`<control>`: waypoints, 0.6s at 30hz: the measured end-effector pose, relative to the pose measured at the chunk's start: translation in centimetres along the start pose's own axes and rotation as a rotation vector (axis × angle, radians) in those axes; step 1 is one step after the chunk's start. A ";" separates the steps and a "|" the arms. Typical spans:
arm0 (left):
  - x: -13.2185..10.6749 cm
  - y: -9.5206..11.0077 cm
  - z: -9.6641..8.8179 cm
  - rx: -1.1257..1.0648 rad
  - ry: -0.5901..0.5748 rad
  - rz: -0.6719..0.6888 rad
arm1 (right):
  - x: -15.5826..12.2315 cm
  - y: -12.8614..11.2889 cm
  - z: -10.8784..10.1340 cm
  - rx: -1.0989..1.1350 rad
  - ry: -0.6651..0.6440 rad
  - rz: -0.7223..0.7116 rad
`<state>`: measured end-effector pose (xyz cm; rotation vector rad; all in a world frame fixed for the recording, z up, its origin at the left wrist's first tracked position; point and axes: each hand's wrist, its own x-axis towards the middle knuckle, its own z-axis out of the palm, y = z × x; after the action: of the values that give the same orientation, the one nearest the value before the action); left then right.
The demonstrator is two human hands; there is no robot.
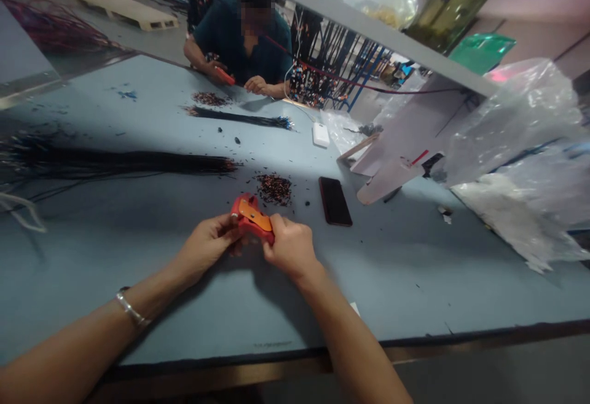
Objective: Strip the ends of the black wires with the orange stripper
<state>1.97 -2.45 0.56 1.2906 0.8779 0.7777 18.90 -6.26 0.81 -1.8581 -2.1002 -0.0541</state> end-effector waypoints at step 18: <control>0.2 0.1 -0.7 0.088 0.076 0.007 | -1.3 0.9 -0.6 1.939 -0.402 0.623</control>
<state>1.49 -1.91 0.62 1.3492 0.9778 0.8055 20.03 -7.57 0.88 -0.9490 -0.6053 1.7872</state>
